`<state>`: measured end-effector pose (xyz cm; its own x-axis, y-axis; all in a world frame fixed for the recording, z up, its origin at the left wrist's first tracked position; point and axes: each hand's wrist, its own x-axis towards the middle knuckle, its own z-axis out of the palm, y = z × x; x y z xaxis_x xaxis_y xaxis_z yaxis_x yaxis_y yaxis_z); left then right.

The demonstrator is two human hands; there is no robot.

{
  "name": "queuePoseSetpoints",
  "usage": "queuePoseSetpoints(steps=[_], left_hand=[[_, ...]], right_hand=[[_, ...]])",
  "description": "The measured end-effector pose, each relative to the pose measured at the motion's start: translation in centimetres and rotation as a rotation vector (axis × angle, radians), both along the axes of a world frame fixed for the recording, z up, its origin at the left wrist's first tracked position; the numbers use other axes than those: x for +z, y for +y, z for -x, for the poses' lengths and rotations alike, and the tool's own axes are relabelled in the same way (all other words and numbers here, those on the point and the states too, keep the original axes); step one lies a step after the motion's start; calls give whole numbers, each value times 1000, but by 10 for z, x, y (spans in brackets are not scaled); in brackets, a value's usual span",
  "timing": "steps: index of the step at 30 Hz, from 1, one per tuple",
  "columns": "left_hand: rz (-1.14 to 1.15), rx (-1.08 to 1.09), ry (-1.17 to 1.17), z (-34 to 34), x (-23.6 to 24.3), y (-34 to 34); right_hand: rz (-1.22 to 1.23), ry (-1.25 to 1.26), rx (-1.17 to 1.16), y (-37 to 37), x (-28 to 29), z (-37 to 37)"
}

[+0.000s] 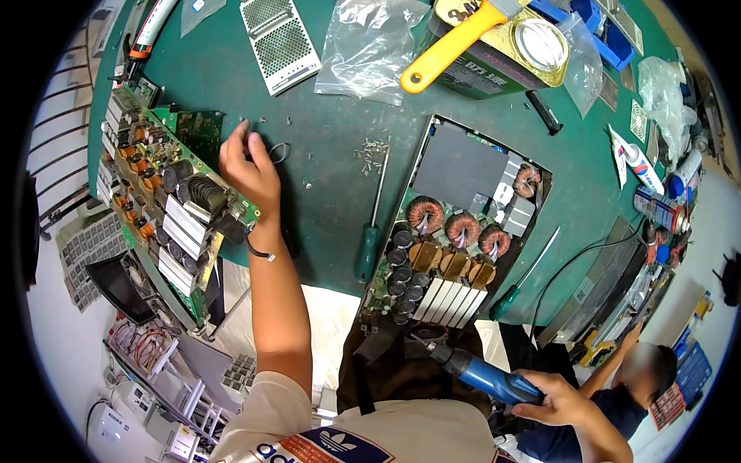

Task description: The person uses a heat gun and screwdriver to disassemble a power supply unit, removing screws and heating components on the circuit board.

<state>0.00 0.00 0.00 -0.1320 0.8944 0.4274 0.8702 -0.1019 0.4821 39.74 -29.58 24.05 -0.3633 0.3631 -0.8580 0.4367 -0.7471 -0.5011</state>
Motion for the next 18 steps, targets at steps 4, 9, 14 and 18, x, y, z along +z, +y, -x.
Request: queuePoseSetpoints(steps=[4,9,14,18], left_hand=[[47,-97,31,-8,16,-1],[163,-322,92,-51,32,-32],[246,-428,17,-65,27,-39],[266,-466,15,-70,26,-40]], right_hand=[[-110,33,-68,0,-9,2],[-66,46,-48,9,-12,5],[-47,66,-19,5,-23,6],[27,46,23,4,-27,2]])
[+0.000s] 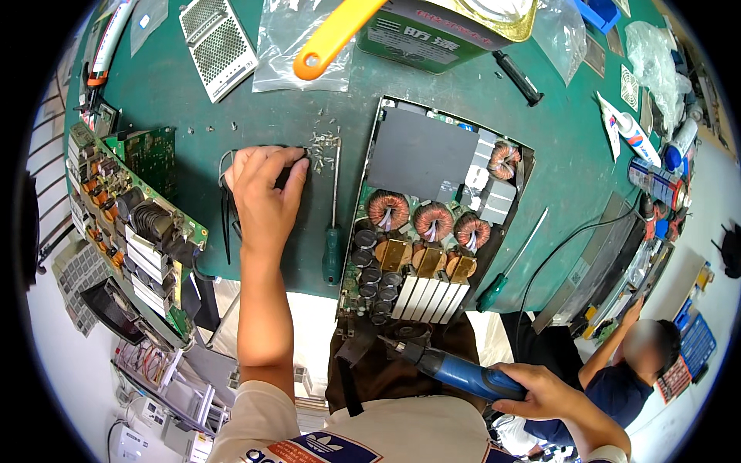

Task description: The person uses a heat gun and screwdriver to disassemble a power supply unit, removing screws and heating components on the circuit board.

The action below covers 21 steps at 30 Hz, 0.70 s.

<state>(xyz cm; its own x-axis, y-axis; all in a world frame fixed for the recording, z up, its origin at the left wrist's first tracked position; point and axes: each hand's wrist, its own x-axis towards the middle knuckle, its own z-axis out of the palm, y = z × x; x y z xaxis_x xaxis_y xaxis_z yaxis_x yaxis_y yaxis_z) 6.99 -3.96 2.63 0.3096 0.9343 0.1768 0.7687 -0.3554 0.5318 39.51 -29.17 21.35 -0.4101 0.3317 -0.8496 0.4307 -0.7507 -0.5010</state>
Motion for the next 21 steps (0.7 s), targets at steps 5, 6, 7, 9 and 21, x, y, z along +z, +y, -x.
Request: queuePoseSetpoints(steps=[5,6,7,9,21], left_hand=[[-10,-27,35,-10,-1,-3],[-18,-37,49,-10,-1,-2],[-26,-53,66,-12,-3,0],[-41,-68,110,-12,2,2],[748,341,-1127,-13,56,-126]], right_hand=[[-172,19,5,-5,-3,1],[-182,17,17,-6,-5,0],[-191,30,-23,-6,-6,1],[-253,27,-22,-7,-10,0],[-389,-120,-106,-28,15,-1]])
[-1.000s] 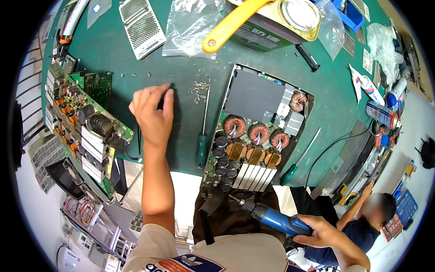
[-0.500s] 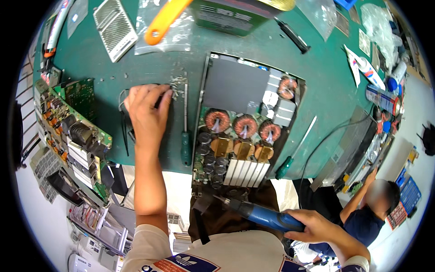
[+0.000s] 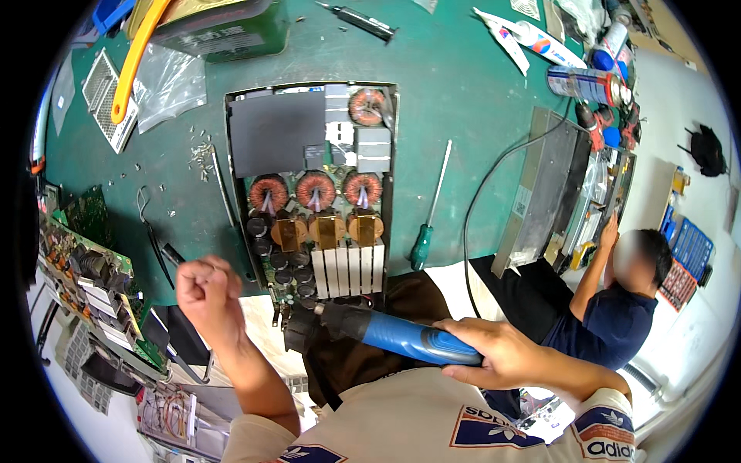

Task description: The person uses a heat gun and screwdriver to disassemble a power supply unit, removing screws and heating components on the circuit board.

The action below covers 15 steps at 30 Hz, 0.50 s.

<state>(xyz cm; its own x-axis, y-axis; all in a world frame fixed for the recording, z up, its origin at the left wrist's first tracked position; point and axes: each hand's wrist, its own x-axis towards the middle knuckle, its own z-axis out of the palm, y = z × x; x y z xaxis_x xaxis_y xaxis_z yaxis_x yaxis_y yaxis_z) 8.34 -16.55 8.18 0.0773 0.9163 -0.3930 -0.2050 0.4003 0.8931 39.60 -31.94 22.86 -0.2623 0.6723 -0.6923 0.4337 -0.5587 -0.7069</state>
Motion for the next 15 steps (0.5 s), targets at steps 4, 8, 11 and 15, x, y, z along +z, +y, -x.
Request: queuePoseSetpoints(steps=[4,8,11,15], left_hand=[[358,56,-391,-13,14,-48],[513,31,-630,-22,22,-83],[534,35,-560,-33,28,-95],[542,18,-579,-47,30,-108]], right_hand=[[0,-9,37,-3,5,-4],[-48,13,30,-15,5,-14],[-93,8,26,-29,4,-25],[-102,-22,80,-32,7,-39]])
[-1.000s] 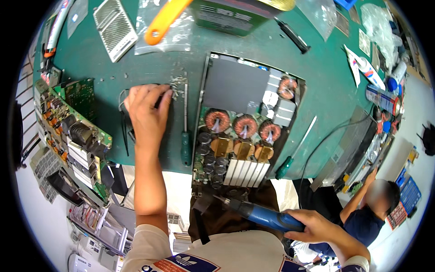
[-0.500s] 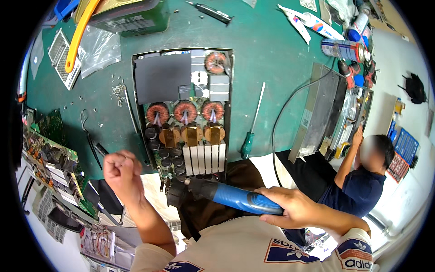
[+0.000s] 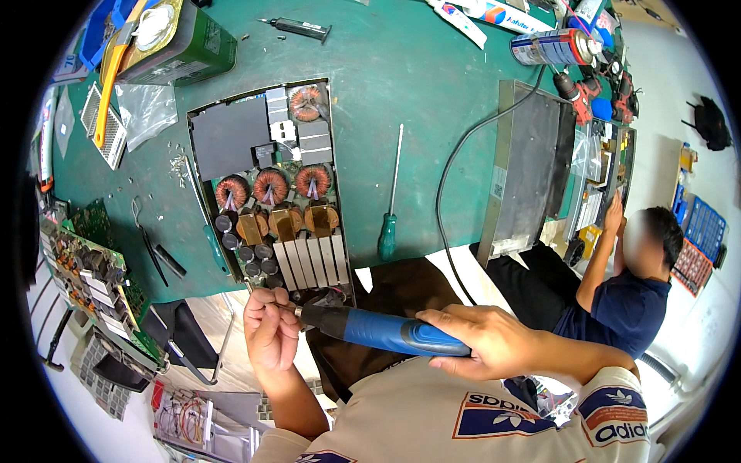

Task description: The person uses a heat gun and screwdriver to disassemble a power supply unit, removing screws and heating components on the circuit board.

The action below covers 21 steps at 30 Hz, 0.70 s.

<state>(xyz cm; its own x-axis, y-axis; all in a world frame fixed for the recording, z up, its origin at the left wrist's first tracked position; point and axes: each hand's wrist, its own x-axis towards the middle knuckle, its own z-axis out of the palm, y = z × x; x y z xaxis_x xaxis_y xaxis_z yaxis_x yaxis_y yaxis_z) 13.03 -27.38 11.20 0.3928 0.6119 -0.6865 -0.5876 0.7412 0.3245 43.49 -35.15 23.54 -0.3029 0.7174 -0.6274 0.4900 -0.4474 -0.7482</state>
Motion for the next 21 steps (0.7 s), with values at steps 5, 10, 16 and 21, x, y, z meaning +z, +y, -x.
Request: queuePoseSetpoints(steps=[5,10,16,21], left_hand=[[10,-5,64,-8,4,-12],[102,32,27,-1,6,-27],[107,144,9,13,36,-36],[43,155,-14,39,62,-28]], right_hand=[[-145,-76,75,-9,-4,-11],[-371,-275,278,-4,6,-11],[-373,-236,302,-3,35,8],[-444,-181,243,-5,53,33]])
